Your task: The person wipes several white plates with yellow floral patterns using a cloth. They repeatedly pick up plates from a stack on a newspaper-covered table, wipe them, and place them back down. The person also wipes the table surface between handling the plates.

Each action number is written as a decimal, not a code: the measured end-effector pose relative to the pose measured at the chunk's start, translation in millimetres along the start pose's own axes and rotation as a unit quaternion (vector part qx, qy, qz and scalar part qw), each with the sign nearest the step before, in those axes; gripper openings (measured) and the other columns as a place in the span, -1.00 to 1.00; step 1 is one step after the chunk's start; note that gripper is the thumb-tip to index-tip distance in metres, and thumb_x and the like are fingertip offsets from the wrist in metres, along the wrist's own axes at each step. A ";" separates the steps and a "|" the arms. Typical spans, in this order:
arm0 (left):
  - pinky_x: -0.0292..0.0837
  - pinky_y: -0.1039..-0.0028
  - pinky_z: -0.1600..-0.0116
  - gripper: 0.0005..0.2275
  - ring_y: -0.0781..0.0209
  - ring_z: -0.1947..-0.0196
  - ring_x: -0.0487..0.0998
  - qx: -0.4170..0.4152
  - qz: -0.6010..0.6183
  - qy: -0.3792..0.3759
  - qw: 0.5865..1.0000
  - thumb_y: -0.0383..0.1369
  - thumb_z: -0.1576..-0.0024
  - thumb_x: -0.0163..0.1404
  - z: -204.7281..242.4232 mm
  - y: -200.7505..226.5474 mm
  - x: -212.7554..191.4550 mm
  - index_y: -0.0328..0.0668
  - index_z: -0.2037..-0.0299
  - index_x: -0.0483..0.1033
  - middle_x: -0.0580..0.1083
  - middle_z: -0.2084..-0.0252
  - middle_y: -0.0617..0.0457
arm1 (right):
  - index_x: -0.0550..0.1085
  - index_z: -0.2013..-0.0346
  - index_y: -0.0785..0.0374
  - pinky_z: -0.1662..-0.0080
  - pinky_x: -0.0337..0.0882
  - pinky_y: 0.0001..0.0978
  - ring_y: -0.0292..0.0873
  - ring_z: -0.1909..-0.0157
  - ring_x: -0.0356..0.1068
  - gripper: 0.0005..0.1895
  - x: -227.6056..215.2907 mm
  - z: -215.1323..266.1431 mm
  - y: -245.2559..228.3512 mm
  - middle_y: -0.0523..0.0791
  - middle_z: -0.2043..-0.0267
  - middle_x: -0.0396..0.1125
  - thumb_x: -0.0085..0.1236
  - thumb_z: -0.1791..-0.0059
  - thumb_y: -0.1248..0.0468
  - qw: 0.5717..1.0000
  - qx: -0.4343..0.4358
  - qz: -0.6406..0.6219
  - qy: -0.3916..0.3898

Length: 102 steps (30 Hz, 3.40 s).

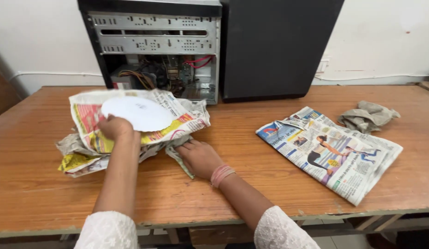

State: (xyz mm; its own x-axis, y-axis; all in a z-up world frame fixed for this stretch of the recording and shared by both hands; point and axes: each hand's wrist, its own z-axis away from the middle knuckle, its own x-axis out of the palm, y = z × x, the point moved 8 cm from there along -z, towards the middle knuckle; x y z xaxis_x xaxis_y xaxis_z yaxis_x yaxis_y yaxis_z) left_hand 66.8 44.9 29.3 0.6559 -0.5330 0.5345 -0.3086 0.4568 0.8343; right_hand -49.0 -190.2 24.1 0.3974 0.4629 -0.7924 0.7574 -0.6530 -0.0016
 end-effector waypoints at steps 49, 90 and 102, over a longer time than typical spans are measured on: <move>0.51 0.41 -0.08 -0.81 0.33 0.07 0.53 -0.118 0.163 -0.434 0.878 -0.23 -0.34 -0.08 134.2 -117.2 85.5 -0.16 0.06 0.47 0.53 0.10 0.14 | 0.35 -0.23 0.39 -0.08 0.41 -0.15 -0.08 -0.10 0.35 -0.47 -67.1 87.0 194.6 0.10 -0.17 0.31 -0.02 -0.15 0.02 0.754 0.422 -0.263 0.429; 0.44 0.28 -0.23 -0.50 0.08 -0.15 0.51 -0.226 0.221 -0.525 0.790 -0.18 -0.17 -0.02 172.9 -119.5 82.9 -0.23 -0.30 0.33 0.49 -0.15 -0.02 | 0.37 -0.18 0.39 -0.34 0.24 0.08 0.31 -0.33 0.25 -0.44 -39.3 20.2 84.6 0.19 -0.22 0.31 -0.11 0.15 0.52 0.949 0.157 -0.058 0.268; 0.46 0.20 -0.19 -0.47 0.00 -0.07 0.55 -0.227 0.239 -0.506 0.797 -0.07 -0.20 -0.07 133.8 -132.5 83.1 -0.31 -0.27 0.36 0.50 -0.09 -0.13 | 0.39 -0.17 0.42 -0.33 0.26 0.03 0.31 -0.30 0.29 -0.47 -52.5 -0.5 23.3 0.26 -0.22 0.32 -0.09 0.12 0.53 0.963 0.079 -0.124 0.225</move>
State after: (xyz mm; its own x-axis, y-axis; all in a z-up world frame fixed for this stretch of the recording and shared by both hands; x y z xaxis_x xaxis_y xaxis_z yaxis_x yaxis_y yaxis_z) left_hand 70.0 -155.3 -18.7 -0.4251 -0.4177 0.8030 0.0745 0.8680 0.4910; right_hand -52.0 -229.4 66.0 0.4254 0.8066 -0.4105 0.7842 -0.5549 -0.2777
